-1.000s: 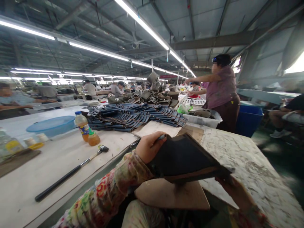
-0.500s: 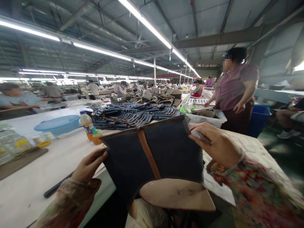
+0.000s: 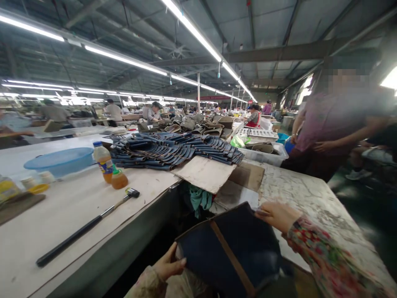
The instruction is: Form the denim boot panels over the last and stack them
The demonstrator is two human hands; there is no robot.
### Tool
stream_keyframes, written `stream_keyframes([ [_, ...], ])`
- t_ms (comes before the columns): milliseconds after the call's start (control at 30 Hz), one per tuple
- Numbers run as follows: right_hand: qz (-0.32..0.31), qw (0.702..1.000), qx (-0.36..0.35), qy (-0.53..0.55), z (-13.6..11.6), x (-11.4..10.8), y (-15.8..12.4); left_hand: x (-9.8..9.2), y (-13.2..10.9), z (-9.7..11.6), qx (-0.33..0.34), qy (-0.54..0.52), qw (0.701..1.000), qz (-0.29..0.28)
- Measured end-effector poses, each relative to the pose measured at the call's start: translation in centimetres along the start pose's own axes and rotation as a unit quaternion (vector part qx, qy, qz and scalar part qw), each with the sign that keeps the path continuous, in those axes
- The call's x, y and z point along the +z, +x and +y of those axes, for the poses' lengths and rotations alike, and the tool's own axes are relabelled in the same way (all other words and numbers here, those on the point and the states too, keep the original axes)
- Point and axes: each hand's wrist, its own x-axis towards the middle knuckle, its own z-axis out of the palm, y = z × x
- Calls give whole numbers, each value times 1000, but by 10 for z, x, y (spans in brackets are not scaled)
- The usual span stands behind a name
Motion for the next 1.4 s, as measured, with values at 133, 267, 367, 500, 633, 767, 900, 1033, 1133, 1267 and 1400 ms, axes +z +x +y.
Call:
stream_keyframes([
  [133, -33, 994, 28, 97, 19, 60, -3, -3, 9, -6, -20, 122, 987, 106],
  [267, -15, 992, 44, 116, 19, 94, -11, -7, 15, -8, 81, 216, 965, 124],
  [367, 12, 995, 38, 95, 26, 96, -15, -7, 18, -2, 181, 272, 936, 132],
  [500, 26, 995, 15, 90, 33, 89, -10, 3, 26, 11, 243, 384, 880, 136],
  [633, 33, 994, -16, 104, 38, 80, -8, 19, 36, 25, 294, 488, 814, 115],
  [767, 59, 987, -43, 146, 47, 82, -22, 34, 40, 31, 321, 540, 774, 81],
  [900, 25, 977, 13, 212, 40, 116, -48, 50, 38, 29, 327, 615, 714, 72],
  [1033, 47, 958, 62, 276, 20, 156, -69, 80, 37, 27, 334, 674, 659, 3],
  [1133, 114, 943, 96, 297, 12, 170, -79, 113, 37, 24, 344, 687, 639, -39],
  [1267, 159, 938, 108, 287, 9, 179, -93, 155, 41, 17, 349, 684, 635, -77],
  [1400, 185, 929, 117, 298, 3, 195, -109, 175, 43, 8, 358, 697, 616, -81],
])
